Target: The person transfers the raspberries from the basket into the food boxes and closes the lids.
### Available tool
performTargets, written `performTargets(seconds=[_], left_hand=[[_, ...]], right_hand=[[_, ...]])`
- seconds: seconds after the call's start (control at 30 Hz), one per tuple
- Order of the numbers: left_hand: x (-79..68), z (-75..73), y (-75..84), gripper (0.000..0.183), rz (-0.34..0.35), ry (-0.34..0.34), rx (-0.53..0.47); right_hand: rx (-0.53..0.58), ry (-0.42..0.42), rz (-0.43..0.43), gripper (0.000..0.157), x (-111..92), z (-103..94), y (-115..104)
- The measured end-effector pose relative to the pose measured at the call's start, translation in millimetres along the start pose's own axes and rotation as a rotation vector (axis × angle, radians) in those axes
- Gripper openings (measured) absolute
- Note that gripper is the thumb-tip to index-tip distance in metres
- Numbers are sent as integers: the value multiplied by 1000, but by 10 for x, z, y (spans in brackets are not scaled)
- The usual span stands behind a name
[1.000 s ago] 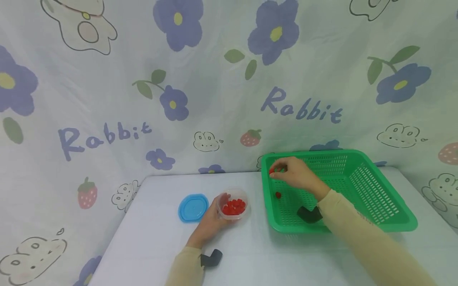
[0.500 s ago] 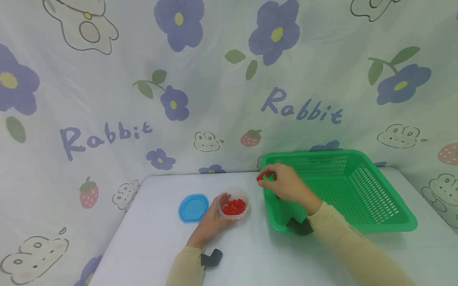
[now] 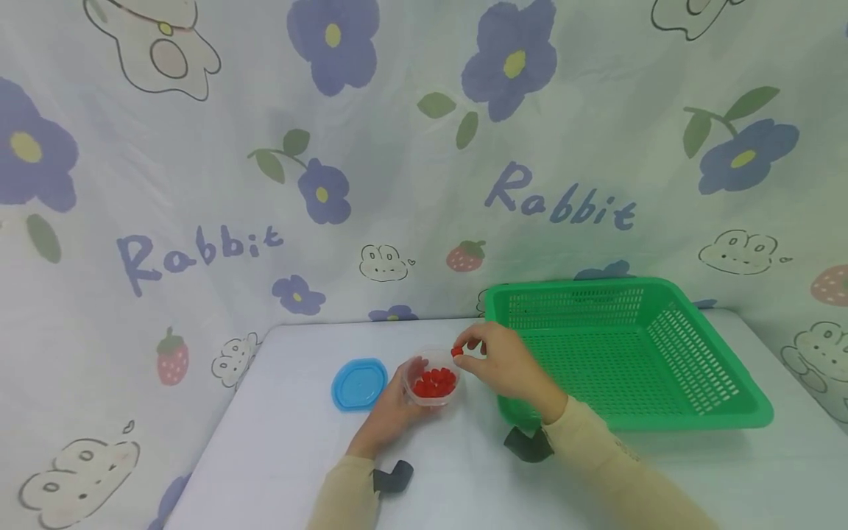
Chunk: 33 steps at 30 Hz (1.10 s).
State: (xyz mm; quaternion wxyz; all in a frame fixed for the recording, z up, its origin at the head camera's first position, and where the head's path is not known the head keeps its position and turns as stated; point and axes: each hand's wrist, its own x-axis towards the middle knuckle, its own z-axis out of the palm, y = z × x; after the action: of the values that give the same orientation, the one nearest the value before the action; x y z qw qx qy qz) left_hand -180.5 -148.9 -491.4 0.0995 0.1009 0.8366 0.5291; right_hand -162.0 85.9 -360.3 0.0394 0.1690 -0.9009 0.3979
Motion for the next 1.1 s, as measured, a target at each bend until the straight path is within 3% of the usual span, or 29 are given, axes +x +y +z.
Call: performTargets(seconds=[0.87, 1.1], left_hand=[[14, -5, -7, 96, 47, 9, 5], [22, 0, -48, 91, 64, -1, -25]], right_hand=[[-67, 39, 107, 24, -44, 670, -159], [-115, 89, 76, 23, -85, 793, -111]])
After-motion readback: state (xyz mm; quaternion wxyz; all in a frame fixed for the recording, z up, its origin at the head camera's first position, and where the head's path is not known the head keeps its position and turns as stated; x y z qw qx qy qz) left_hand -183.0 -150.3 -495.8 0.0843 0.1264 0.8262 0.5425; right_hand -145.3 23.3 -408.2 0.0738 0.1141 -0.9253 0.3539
